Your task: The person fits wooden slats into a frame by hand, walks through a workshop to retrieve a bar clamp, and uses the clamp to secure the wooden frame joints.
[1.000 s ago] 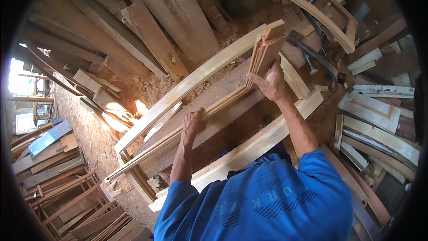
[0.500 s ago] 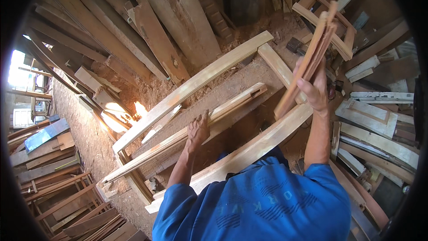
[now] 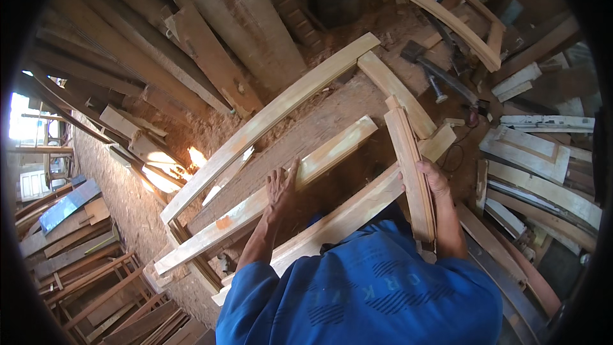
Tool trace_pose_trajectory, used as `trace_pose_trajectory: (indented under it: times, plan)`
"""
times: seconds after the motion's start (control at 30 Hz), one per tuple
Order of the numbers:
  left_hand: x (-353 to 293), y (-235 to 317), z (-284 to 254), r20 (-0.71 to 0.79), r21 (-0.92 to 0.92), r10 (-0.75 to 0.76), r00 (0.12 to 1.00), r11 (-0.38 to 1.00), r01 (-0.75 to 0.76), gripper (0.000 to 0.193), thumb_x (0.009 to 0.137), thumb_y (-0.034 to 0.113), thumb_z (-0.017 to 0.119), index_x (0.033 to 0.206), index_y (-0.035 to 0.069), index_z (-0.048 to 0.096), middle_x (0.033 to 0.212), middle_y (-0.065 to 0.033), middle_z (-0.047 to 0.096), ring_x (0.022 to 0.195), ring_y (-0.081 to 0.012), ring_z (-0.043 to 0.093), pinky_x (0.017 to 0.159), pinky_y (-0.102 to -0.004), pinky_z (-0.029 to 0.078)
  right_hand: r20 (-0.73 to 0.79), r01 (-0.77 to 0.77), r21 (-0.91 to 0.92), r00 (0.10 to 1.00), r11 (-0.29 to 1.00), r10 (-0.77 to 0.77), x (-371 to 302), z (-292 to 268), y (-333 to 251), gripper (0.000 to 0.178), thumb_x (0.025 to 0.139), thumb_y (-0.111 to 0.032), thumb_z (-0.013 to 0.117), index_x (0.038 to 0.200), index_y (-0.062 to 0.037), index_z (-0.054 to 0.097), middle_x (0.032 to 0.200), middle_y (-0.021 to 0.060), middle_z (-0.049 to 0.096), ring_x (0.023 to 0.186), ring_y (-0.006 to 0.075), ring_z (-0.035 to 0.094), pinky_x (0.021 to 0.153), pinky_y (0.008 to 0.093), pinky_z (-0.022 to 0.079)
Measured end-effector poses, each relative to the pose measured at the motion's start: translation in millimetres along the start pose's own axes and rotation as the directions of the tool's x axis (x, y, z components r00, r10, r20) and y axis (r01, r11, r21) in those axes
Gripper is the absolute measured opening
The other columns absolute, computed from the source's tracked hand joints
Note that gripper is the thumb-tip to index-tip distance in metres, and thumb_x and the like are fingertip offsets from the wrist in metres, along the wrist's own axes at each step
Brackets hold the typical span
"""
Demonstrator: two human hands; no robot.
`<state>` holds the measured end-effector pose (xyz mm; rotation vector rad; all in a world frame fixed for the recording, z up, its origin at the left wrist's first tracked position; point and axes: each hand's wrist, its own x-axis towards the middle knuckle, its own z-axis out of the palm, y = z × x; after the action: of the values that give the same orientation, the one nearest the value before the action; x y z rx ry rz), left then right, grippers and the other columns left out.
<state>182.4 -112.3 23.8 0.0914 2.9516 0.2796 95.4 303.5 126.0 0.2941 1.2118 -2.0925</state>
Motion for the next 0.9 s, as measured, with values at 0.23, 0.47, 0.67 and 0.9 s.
trace_pose_trajectory:
  times: [0.23,0.47,0.67,0.9]
  plan:
    - [4.4,3.1,-12.5,0.108,-0.083,-0.058,0.992,0.994,0.067,0.092,0.074,0.024,0.074,0.155,0.025,0.030,0.118,-0.0195,0.053,0.112,-0.0371,0.051,0.095,-0.0489,0.039,0.068,-0.007,0.132,0.998,0.991,-0.002,8.3,-13.0,9.9,0.069,0.086,-0.047,0.065,0.134,-0.0004,0.049,0.117,0.0154,0.060,0.094,0.0249,0.064,0.072,0.0406,0.059]
    - [14.4,-6.3,-31.7,0.236,-0.211,-0.039,0.971,0.973,0.091,0.090,0.076,0.025,0.074,0.154,0.023,0.030,0.124,-0.0234,0.055,0.119,-0.0403,0.050,0.102,-0.0490,0.040,0.043,-0.011,0.169,0.999,0.986,0.004,22.3,4.7,-1.3,0.069,0.089,-0.047,0.060,0.137,0.0007,0.047,0.121,0.0178,0.059,0.095,0.0261,0.064,0.073,0.0409,0.058]
    - [23.9,-9.9,-41.8,0.283,-0.314,-0.010,0.959,0.944,0.102,0.090,0.077,0.025,0.074,0.154,0.022,0.029,0.126,-0.0256,0.056,0.117,-0.0425,0.053,0.102,-0.0492,0.042,0.085,0.007,0.205,0.996,0.979,-0.025,24.8,16.3,-8.7,0.068,0.088,-0.046,0.061,0.135,0.0018,0.048,0.120,0.0178,0.060,0.093,0.0253,0.064,0.073,0.0401,0.059]
    - [5.1,2.3,-27.5,0.125,-0.094,-0.085,0.988,0.991,0.098,0.087,0.076,0.017,0.071,0.153,0.023,0.031,0.119,-0.0201,0.056,0.116,-0.0377,0.052,0.098,-0.0484,0.041,-0.037,0.289,-0.068,0.956,0.955,-0.292,27.0,33.8,-50.5,0.067,0.085,-0.042,0.064,0.131,0.0044,0.050,0.105,0.0153,0.065,0.089,0.0223,0.066,0.075,0.0360,0.059]
